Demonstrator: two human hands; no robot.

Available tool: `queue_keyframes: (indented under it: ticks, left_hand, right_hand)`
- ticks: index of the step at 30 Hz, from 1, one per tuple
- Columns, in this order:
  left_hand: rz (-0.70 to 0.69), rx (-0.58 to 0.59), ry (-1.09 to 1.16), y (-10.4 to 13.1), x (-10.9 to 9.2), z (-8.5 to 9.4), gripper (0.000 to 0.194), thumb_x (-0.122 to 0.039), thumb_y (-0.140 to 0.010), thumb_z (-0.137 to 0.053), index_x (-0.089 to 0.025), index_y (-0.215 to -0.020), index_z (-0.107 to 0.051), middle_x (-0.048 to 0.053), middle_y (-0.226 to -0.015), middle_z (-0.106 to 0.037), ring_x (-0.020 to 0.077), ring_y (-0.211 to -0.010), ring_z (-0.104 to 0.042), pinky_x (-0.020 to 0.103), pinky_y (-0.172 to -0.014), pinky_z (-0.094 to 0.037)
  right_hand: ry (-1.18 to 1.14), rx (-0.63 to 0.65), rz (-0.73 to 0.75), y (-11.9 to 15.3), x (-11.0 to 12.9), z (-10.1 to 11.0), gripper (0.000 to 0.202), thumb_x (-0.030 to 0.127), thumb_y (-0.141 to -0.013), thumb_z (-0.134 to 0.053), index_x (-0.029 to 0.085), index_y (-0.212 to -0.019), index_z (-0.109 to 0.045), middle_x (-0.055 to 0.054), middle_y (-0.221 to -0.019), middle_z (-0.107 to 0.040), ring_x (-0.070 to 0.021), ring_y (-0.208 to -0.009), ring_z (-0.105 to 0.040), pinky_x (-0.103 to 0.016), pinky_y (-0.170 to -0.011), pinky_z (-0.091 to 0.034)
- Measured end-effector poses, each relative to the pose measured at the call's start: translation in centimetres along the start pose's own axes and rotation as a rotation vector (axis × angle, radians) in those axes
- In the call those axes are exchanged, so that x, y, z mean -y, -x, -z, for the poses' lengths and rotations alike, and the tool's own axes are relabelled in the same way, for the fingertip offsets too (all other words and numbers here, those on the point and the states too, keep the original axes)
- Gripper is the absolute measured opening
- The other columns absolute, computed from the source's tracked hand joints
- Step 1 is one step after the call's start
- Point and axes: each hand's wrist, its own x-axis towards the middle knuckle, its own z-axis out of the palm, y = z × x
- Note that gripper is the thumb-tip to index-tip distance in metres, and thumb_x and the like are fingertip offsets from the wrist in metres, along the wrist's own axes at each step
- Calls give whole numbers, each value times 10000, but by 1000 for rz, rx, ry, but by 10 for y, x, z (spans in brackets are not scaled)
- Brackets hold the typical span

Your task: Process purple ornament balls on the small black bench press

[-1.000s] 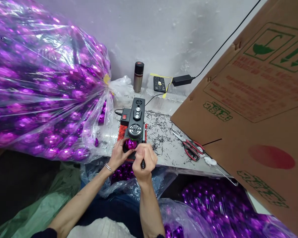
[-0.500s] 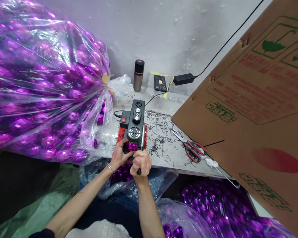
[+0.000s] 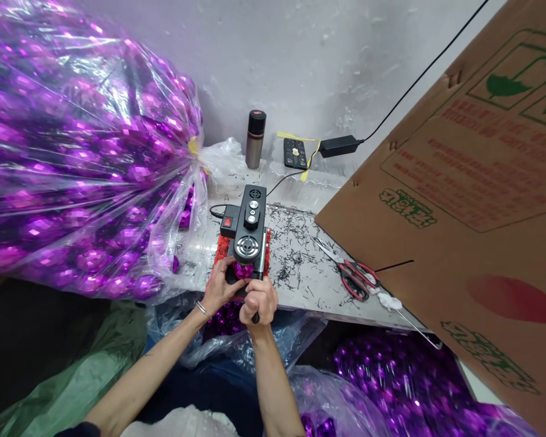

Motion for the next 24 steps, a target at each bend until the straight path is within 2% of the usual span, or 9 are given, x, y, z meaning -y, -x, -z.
queue_keyframes:
  ticks: [8,11,14,18,21,24]
  left_hand:
    - [12,-21,-3,-1,1,-4,531,-419,-803,-862,-225,-1238,-628,77,-1165,-724,268,-1091,-699,428,-960,-558]
    - [1,-29,3,-1,1,-5,533,-400,-799,-864,-215,-1240,-629,83,-1165,-721,271,-1090,-698,434,-954,-562]
    - [3,-14,15,-3,1,-6,538,-377,-791,-871,-212,-1241,-626,84,-1168,-719,275,-1101,-699,446,-963,-564]
    - [22,-14,30,-6,-1,-7,543,-338,-782,-879,-215,-1241,-615,85,-1181,-718,278,-1123,-701,458,-985,-568]
    - [26,16,36,3,-5,1,541,-313,-798,-859,-221,-1263,-598,96,-1207,-715,288,-1148,-700,479,-1003,-571]
    - [-37,132,28,22,-8,24,581,-326,-811,-841,-223,-1322,-583,127,-1270,-706,312,-1208,-683,525,-1066,-548]
  right_hand:
    - [-27,-26,5,3,-5,-3,360,253,-1077,-340,227,-737,-457,37,-703,-551,-108,-611,-565,-328,-723,-527]
    - [-19,21,26,5,-6,-2,353,250,-1074,-348,228,-737,-451,39,-712,-554,-106,-617,-573,-332,-744,-526]
    - [-22,52,30,3,-5,-1,360,238,-1066,-363,227,-715,-441,38,-704,-548,-106,-614,-565,-306,-696,-500]
    - [-71,-15,-87,-21,10,1,367,194,-1049,-391,221,-687,-445,37,-677,-523,-103,-592,-523,-268,-593,-424]
    - [-66,0,-212,-46,24,3,345,182,-1030,-460,215,-689,-501,35,-654,-527,-115,-600,-537,-276,-580,-407]
    - [-82,16,-247,-59,31,6,368,196,-1026,-493,217,-658,-499,36,-616,-508,-131,-618,-565,-285,-599,-420]
